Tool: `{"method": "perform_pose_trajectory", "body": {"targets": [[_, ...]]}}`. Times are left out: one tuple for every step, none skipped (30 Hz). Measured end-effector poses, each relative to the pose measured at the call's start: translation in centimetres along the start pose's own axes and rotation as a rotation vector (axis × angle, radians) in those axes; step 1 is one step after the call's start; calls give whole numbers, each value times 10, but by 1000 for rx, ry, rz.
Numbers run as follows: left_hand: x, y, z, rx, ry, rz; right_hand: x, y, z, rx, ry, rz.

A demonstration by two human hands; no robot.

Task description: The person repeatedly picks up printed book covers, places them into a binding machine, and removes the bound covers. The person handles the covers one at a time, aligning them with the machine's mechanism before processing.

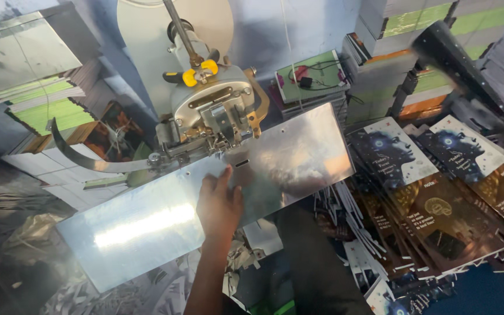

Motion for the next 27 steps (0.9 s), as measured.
{"method": "perform_pose_trajectory", "body": {"targets": [[0,0,0,5,-5,6,-4,4,0,-26,-117,0],[0,0,1,8,-9,12,-1,8,0,-41,-212,5],[0,0,1,12,-14,19,2,12,3,-7,-250,-36],[-1,-1,2,10,-22,23,9,11,5,33,-286,-93],[-1,-1,2,9,-30,28,17,8,6,75,-324,-148],[-1,-2,3,8,-39,29,30,1,8,130,-341,-252],[1,-2,3,-15,-39,8,47,-12,9,195,-363,-392],[2,-2,1,-38,-37,-12,67,-26,8,248,-374,-514],[3,-2,0,-61,-34,-32,88,-42,5,298,-373,-652],[3,-2,0,-52,-12,-22,114,-62,-2,333,-365,-795],[3,-2,1,-42,10,-11,140,-84,-12,366,-349,-944],[4,-3,2,-32,30,-1,159,-103,-21,399,-331,-1076],[3,-3,1,-25,24,4,175,-118,-31,414,-310,-1155],[3,-4,1,-17,18,9,188,-130,-41,435,-285,-1235],[3,-4,0,-9,12,15,199,-137,-50,447,-258,-1288],[3,-5,-1,-6,10,16,204,-141,-57,436,-265,-1288],[3,-5,-1,-2,8,18,210,-143,-64,421,-272,-1283],[4,-5,-2,4,4,18,209,-143,-70,397,-291,-1263],[5,-6,-2,4,6,12,207,-140,-75,417,-245,-1216],[5,-5,-3,2,8,9,205,-135,-82,434,-200,-1169],[5,-5,-4,0,10,6,201,-129,-89,451,-155,-1121],[5,-6,-4,-4,-4,8,196,-120,-98,367,-207,-1059],[5,-6,-4,-9,-17,10,189,-111,-109,284,-256,-997],[5,-8,-4,-16,-29,13,183,-101,-123,198,-305,-934],[4,-8,-3,4,-26,30,172,-92,-135,229,-253,-847],[3,-9,-2,23,-21,47,162,-83,-149,257,-200,-761],[2,-9,-1,43,-16,65,150,-75,-166,285,-146,-674]]}}
Point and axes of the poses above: each hand's wrist, its own y-axis towards the middle knuckle, its own x-axis out of the palm, z = x × y, the point moved 5 cm from there along y, towards the middle knuckle, and after that the axes turned 2 degrees about y, right-handed, at the moved point
